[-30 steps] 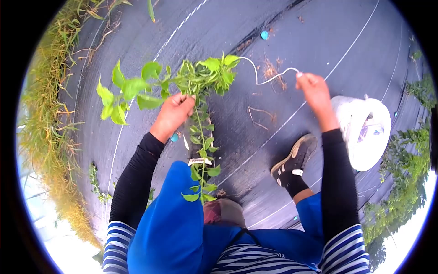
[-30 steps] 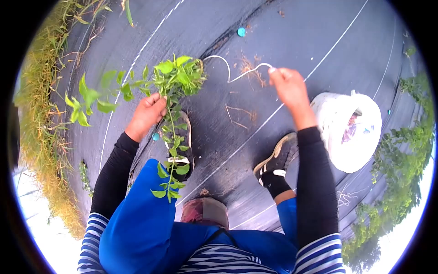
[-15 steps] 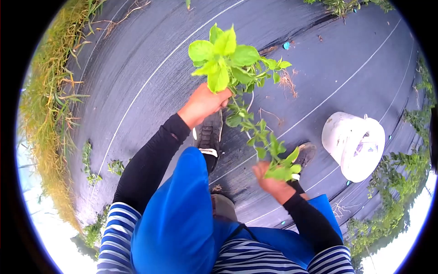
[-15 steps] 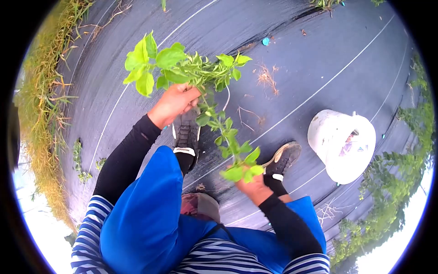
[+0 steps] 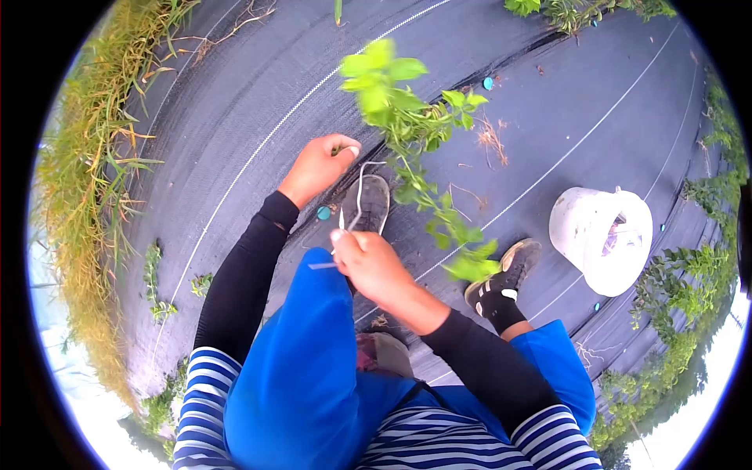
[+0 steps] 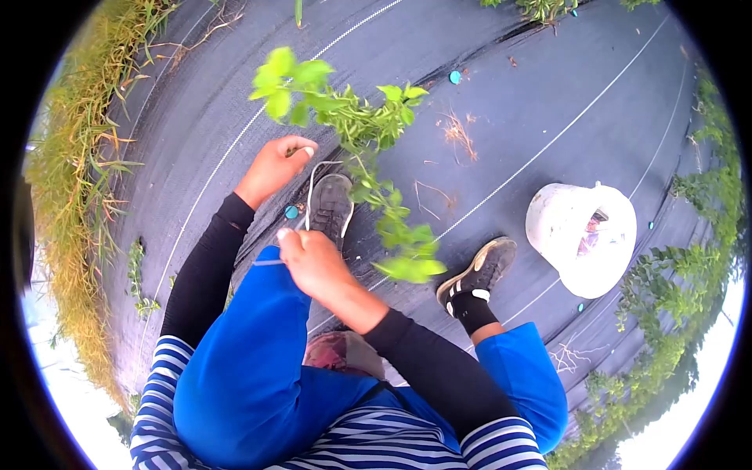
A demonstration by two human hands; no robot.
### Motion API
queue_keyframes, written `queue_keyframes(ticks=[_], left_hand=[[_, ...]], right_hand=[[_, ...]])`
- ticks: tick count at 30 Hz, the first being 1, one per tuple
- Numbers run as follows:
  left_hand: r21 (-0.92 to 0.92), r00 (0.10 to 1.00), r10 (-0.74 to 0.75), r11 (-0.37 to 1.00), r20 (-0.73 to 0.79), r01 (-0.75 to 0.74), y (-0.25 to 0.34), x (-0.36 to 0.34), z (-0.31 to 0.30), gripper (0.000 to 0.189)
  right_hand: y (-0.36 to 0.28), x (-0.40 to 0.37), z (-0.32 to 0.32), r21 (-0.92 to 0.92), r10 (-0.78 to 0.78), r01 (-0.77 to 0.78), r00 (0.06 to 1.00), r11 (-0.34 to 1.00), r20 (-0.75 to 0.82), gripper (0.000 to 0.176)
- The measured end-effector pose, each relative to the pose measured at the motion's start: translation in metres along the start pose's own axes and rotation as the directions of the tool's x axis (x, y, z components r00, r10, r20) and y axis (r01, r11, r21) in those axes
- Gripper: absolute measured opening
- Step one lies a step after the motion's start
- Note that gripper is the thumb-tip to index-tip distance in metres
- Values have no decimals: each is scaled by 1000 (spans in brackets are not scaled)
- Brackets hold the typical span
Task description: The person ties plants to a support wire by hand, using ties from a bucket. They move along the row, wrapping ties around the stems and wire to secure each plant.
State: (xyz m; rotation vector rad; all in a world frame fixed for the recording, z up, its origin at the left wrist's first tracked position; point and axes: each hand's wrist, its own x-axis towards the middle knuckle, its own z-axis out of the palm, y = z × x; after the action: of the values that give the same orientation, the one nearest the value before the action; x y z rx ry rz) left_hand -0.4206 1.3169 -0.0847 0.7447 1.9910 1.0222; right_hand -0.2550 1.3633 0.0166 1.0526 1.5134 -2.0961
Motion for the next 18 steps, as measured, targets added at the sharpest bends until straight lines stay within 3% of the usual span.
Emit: queue_keyframes(ticks=[1, 2, 5, 7, 9, 10, 12, 13, 14, 15, 16, 17, 18], left_hand=[[30, 992, 96, 995, -79, -94, -1, -4, -2, 25], [-1, 998, -12, 1000, -65, 12, -2, -10, -1, 27], [-72, 997, -54, 996, 52, 58, 6, -28, 6, 29], [-55, 1000, 3, 998, -7, -3, 7, -27, 9, 24], [-81, 967, -31, 997, -253, 11, -2, -17, 15, 23], [-168, 966, -119, 983, -231, 81, -5, -8, 12, 26], [-75, 956, -54, 997, -290, 34, -9, 9, 3, 25], [24, 938, 12, 1000, -346, -4, 0, 18, -2, 26], [219, 940, -45, 968, -338, 126, 8, 27, -10, 30], [216, 942, -43, 969, -334, 120, -17, 45, -9, 30], [463, 902, 258, 883, -346, -76, -51, 67, -7, 32], [681, 793, 537, 696, -287, -225, -84, 86, -3, 34], [676, 786, 538, 703, -303, -221, -62, 98, -9, 34]], right_hand=[[-1, 9, 13, 84, -5, 5, 1000, 996, 10, 42], [-1, 21, 24, 133, -12, 11, 1000, 991, 7, 42], [-7, 47, 56, 193, 12, -5, 999, 981, -36, 41], [-28, 54, 62, 98, 14, -9, 998, 995, -54, 51], [-41, 68, 68, 47, 122, -120, 992, 992, -34, 49], [-44, 82, 74, 45, 122, -121, 992, 992, -39, 49], [-56, 116, 80, 266, 170, -186, 982, 946, 85, 48], [-64, 125, 74, 263, 166, -181, 983, 948, 79, 48], [-74, 135, 68, 831, -30, -175, 974, 528, 224, 47], [-84, 150, 60, 955, -270, -246, 943, -165, 196, 53], [-120, 152, 4, 666, -328, -632, 580, 396, 746, 38], [-159, 154, 1, 448, -71, -104, 931, 888, 358, 22], [-192, 151, -28, 363, -82, -76, 913, 929, 401, 18]])
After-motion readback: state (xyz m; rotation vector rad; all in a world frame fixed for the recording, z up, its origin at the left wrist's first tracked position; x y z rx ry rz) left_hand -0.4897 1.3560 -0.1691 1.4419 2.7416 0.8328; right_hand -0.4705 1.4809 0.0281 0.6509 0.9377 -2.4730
